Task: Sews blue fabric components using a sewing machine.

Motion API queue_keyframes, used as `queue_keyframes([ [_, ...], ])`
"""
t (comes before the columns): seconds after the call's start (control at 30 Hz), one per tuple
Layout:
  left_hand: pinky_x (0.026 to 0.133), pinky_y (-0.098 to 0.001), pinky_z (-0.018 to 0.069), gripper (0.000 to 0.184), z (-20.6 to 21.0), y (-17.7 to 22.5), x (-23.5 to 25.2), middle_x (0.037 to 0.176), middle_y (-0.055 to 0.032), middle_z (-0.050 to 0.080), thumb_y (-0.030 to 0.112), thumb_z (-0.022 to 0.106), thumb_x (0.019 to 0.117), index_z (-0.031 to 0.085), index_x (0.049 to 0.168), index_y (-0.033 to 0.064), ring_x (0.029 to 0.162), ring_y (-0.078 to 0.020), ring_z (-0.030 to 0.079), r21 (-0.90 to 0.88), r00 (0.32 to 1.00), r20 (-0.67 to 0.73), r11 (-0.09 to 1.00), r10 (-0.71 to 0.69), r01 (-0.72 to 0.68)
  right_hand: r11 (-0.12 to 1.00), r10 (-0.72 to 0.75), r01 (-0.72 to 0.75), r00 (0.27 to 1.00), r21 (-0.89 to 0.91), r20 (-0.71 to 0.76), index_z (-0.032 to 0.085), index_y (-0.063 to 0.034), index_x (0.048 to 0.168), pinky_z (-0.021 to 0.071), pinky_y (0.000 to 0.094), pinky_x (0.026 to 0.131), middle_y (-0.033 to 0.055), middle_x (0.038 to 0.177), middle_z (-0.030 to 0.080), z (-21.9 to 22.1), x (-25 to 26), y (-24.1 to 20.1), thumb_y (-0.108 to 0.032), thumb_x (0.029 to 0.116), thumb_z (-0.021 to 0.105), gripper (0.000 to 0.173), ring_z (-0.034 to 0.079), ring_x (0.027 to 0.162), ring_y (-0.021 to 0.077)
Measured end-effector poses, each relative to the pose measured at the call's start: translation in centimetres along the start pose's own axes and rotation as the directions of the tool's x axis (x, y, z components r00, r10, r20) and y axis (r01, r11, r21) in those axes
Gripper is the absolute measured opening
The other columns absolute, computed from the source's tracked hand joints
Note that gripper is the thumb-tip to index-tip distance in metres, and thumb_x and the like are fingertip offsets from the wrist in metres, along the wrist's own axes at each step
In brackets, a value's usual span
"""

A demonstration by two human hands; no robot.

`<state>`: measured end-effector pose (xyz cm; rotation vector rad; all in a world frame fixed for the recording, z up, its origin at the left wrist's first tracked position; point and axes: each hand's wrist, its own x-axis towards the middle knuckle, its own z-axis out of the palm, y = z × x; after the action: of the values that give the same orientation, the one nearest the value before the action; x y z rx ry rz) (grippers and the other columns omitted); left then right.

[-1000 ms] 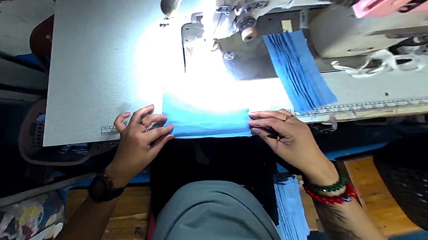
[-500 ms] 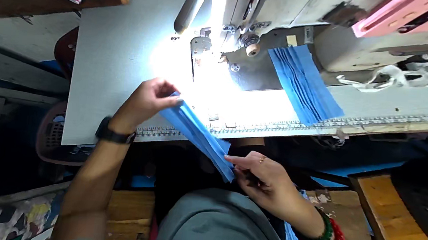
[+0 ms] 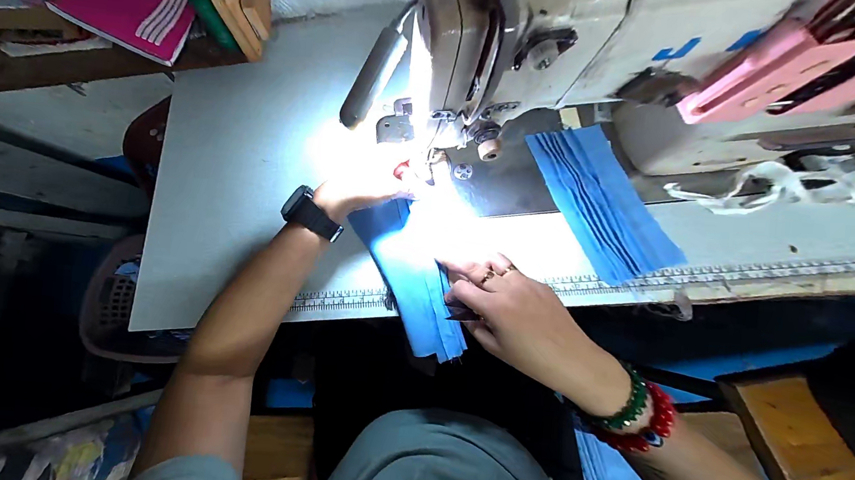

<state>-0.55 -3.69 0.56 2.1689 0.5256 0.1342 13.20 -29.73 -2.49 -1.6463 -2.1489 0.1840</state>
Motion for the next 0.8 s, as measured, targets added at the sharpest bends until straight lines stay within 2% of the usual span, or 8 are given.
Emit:
queue_keyframes([
  [0.1,0.079,-0.0331,0.0549,0.02,1.6,0.2,-0.7,0.089,-0.0075,0.068,0.01,0.073,0.0889,0.067,0.106,0.0008,0.083,-0.0145,0.065,0.18,0.98,-0.186,0.983,0.074,-0.04,1.0,-0.02,0.021,0.999,-0.02,0.028,0.07,-0.013,0.096,0.0548,0.0439,0.068,0.0037,0.12,0.073,-0.2,0.5,0.3,-0.012,0.0826,0.069,0.013,0.069,0.089,0.0284],
  [0.17,0.093,-0.0444,0.0538,0.014,3.6,1.0,-2.2,0.102,-0.0126,0.069,0.011,0.066,0.0947,0.071,0.104,0.0016,0.102,-0.0256,0.067,0.417,0.925,-0.298,0.904,0.237,-0.097,1.0,-0.003,0.004,0.999,-0.025,0.035,0.07,-0.0133,0.097,0.0548,0.0429,0.067,0.0034,0.119,0.073,-0.3,0.6,0.1,-0.013,0.0822,0.069,0.014,0.069,0.089,0.0277],
  [0.27,0.091,-0.041,0.0539,0.017,6.6,3.5,-5.7,0.111,-0.0091,0.069,0.012,0.057,0.0996,0.074,0.1,0.0075,0.105,-0.0228,0.065,0.573,0.916,-0.183,0.796,0.358,-0.196,1.0,0.004,-0.004,1.0,-0.02,0.009,0.067,-0.0129,0.095,0.0526,0.043,0.065,0.0057,0.098,0.071,-0.3,0.4,0.1,-0.011,0.0801,0.068,0.015,0.067,0.084,0.0287],
  [0.33,0.101,-0.0459,0.05,0.023,8.0,3.1,-7.3,0.116,-0.0092,0.071,0.015,0.055,0.1008,0.077,0.106,0.0119,0.116,-0.0252,0.065,0.628,0.919,-0.101,0.741,0.381,-0.238,1.0,0.014,-0.014,1.0,-0.014,-0.013,0.068,-0.0144,0.095,0.0502,0.0421,0.059,0.0044,0.084,0.067,0.0,0.2,0.2,-0.013,0.0811,0.066,0.014,0.065,0.079,0.0285],
  [0.43,0.099,-0.0465,0.0492,0.026,8.3,1.4,-8.1,0.12,-0.0102,0.071,0.022,0.054,0.1037,0.077,0.113,0.0142,0.119,-0.0284,0.063,0.628,0.899,-0.166,0.746,0.406,-0.222,0.998,0.055,-0.055,0.998,0.011,-0.002,0.071,-0.0169,0.099,0.0538,0.0413,0.067,0.0018,0.107,0.074,0.3,0.1,0.2,-0.019,0.0885,0.062,0.014,0.068,0.088,0.0254],
  [0.67,0.099,-0.0432,0.0506,0.028,8.2,0.7,-8.1,0.124,-0.01,0.071,0.027,0.057,0.1035,0.076,0.114,0.0104,0.118,-0.025,0.065,0.603,0.885,-0.241,0.776,0.399,-0.186,0.998,0.053,-0.053,0.998,0.017,-0.021,0.071,-0.0172,0.11,0.0547,0.0424,0.073,0.0027,0.109,0.075,0.5,0.0,0.4,-0.02,0.0892,0.061,0.024,0.07,0.091,0.0244],
  [0.73,0.105,-0.0474,0.0447,0.031,8.1,0.8,-8.1,0.132,-0.0075,0.068,0.032,0.056,0.1037,0.074,0.121,0.0135,0.128,-0.0258,0.059,0.628,0.909,-0.223,0.765,0.353,-0.143,0.998,0.055,-0.055,0.998,0.015,-0.027,0.071,-0.0178,0.12,0.055,0.0432,0.072,0.003,0.107,0.074,0.6,-0.1,0.4,-0.021,0.0896,0.061,0.032,0.069,0.09,0.0261],
  [0.8,0.106,-0.0516,0.0394,0.038,7.9,0.8,-8.1,0.141,-0.004,0.063,0.038,0.052,0.1038,0.069,0.132,0.0187,0.135,-0.0261,0.053,0.666,0.936,-0.203,0.741,0.286,-0.082,0.998,0.056,-0.056,0.998,-0.001,-0.018,0.07,-0.019,0.13,0.0558,0.0433,0.075,0.0018,0.123,0.073,0.5,0.0,0.5,-0.023,0.0926,0.059,0.039,0.071,0.095,0.0255],
])
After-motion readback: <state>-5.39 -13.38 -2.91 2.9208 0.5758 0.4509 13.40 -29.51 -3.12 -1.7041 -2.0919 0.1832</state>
